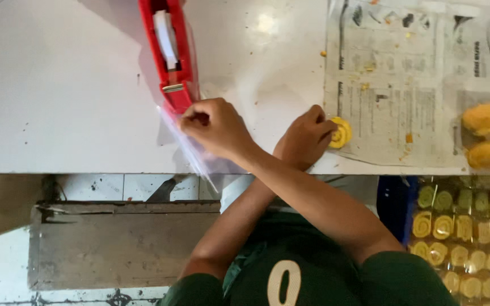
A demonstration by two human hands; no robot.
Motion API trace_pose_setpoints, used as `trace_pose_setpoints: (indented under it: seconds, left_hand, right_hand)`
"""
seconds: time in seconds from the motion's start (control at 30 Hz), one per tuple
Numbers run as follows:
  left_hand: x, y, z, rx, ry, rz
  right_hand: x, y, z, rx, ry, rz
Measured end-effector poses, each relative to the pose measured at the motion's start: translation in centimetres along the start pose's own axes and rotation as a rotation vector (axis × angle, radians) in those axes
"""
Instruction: The person packages small cake rolls into plastic bags and places them into a blue crate.
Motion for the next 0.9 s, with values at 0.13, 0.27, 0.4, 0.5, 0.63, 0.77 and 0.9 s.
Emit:
trace_pose_setpoints:
  seconds: [0.13,0.27,0.4,0.5,0.63,0.77,0.9]
  left_hand:
    - [-2.2,1.5,-0.1,0.01,0.003,0.046]
    - [-2.4,1.3,0.0,-0.007,-0.037,0.015]
    - [-4.7,3.6,-0.5,0.014,-0.076,0.047]
    - [-5.1,4.2,-0.7,0.019,-0.039,0.138]
    - [-5.6,4.6,-0.9,-0.022,-0.044,0.177]
    - [-5.9,5.4,-1.0,-0.077,-0.016,0.2]
    - [-6.6,5.8,-0.9,-0.134,0.022,0.254]
  right_hand:
    - [-6.9,-1.2,5.7,-0.311,0.01,-0.279]
    - [-15.2,4.7,10.7,-0.359,0.395,-0.029]
    - [-20.4,12.5,14.1,-0.142,0.605,0.215]
    - [-20.1,15.6,14.7,-0.073,0.566,0.09]
    - [-18.9,16.7,14.6,-0.047,0.593,-0.079]
    - [-19.0,15.9,14.9,-0.071,0.607,-0.202]
    - [-19.3,15.8,15.2,-0.105,0.6,-0.267]
Point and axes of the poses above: each hand's wrist, its own z-axis away from the middle knuckle, its own x-axis out of the palm, y = z × x, the point moved 1 cm from there along -z, towards the middle knuckle, and after that the axes turned 7 degrees about z, right-handed, at the moved point
